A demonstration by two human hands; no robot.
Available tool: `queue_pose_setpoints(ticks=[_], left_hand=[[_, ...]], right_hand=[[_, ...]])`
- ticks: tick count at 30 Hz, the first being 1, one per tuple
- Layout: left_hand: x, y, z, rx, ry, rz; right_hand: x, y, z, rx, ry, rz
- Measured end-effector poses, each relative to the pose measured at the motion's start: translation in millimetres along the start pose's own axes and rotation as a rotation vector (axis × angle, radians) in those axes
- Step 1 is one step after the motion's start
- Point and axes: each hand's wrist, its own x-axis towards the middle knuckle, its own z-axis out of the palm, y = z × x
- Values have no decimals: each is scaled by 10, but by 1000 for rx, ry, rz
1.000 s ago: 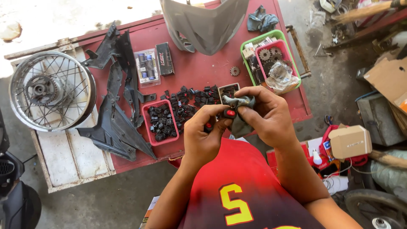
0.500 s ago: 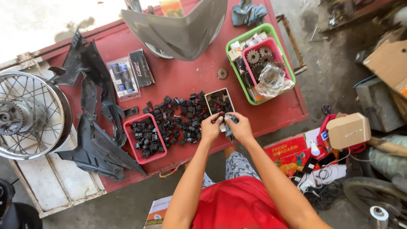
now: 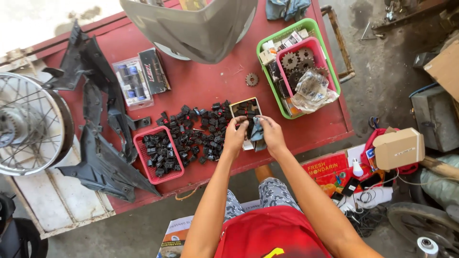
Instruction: The person picks up small black switches from a red basket and wipes them with a grey cloth. They handle the switches one by one, wiping different sides before placing them into a white box on the table.
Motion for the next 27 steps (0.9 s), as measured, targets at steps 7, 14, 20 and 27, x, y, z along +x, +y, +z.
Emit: queue_pose_setpoints(ticks=[7, 14, 20, 27], left_hand=[[-1725, 1680, -319, -64, -200, 559], [-2703, 2237, -605, -171, -134, 899], [-3055, 2204, -799, -155, -68, 1088], [-3111, 2140, -972, -216, -38, 1111]], right_hand=[[-1427, -1433, -44, 199, -283, -230], [-2336, -1922, -39, 300, -375, -539], [-2969, -2205, 177, 130, -444, -743], [-3157, -2154, 320, 157, -472, -741]])
